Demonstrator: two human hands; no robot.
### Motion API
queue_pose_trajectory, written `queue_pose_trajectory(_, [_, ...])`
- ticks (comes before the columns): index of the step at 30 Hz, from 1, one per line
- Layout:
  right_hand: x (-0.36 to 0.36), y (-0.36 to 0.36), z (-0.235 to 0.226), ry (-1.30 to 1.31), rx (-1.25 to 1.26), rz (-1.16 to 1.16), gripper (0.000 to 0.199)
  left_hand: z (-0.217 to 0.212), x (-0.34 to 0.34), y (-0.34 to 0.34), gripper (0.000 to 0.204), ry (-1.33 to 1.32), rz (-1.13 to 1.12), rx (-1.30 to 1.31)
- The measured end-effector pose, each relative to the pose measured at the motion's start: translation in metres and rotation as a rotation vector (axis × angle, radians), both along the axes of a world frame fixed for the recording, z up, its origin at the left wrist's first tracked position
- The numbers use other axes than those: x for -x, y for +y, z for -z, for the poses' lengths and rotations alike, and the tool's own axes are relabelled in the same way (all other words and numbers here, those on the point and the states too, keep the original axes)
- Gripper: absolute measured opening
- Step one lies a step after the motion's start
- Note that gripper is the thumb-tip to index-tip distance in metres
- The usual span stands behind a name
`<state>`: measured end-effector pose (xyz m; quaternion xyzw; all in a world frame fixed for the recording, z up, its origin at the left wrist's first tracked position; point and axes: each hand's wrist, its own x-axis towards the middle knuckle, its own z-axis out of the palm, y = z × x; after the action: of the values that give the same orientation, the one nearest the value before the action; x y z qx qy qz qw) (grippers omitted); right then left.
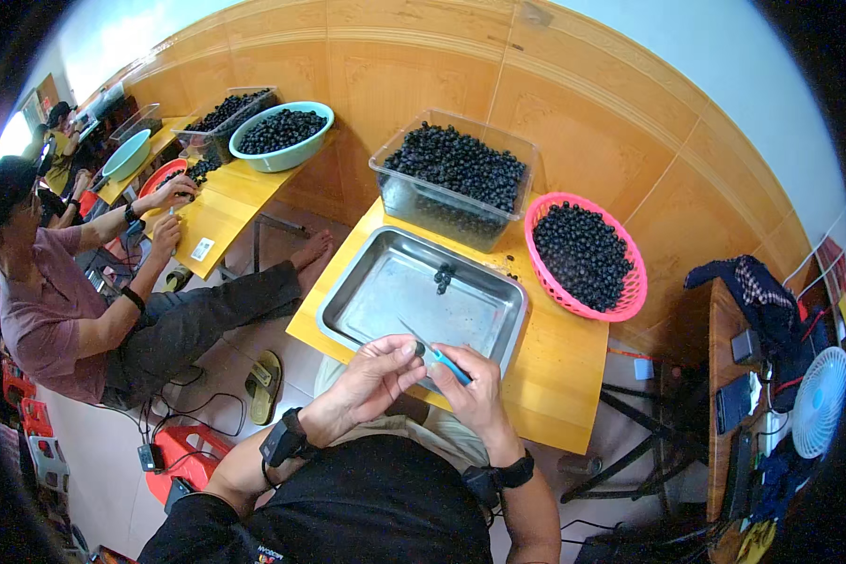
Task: Sorting and inspecting small black fruits on a metal tray using a knife.
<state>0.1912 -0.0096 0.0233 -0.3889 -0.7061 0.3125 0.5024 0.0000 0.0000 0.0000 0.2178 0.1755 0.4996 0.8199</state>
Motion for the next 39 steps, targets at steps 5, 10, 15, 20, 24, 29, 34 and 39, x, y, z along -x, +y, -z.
queue_pose_trajectory(5, [0.0,-0.008,-0.004,-0.117,-0.058,0.053,0.038,-0.007,-0.001,-0.002,0.015,-0.04,-0.027,0.002])
queue_pose_trajectory(10, [0.003,-0.01,-0.009,-0.165,-0.151,0.106,0.037,-0.003,0.001,-0.003,0.017,-0.038,-0.033,-0.013])
queue_pose_trajectory(15, [0.006,-0.014,-0.017,-0.178,-0.201,0.132,0.036,0.0,0.001,-0.003,0.019,-0.049,-0.034,-0.028])
queue_pose_trajectory(20, [0.006,-0.016,-0.018,-0.219,-0.194,0.149,0.035,-0.007,0.0,-0.007,0.013,-0.069,-0.039,-0.026])
queue_pose_trajectory(24, [0.006,-0.016,-0.017,-0.19,-0.203,0.162,0.035,-0.003,0.002,-0.006,0.017,-0.052,-0.019,-0.054])
queue_pose_trajectory(29, [0.004,-0.015,-0.014,-0.185,-0.189,0.139,0.034,-0.008,0.002,-0.008,0.014,-0.043,-0.031,-0.04])
queue_pose_trajectory(34, [0.004,-0.016,-0.017,-0.184,-0.184,0.124,0.034,-0.008,0.003,-0.009,0.014,-0.044,-0.033,-0.031])
queue_pose_trajectory(39, [0.002,-0.015,-0.016,-0.196,-0.181,0.114,0.033,-0.007,0.003,-0.009,0.014,-0.038,-0.035,-0.026])
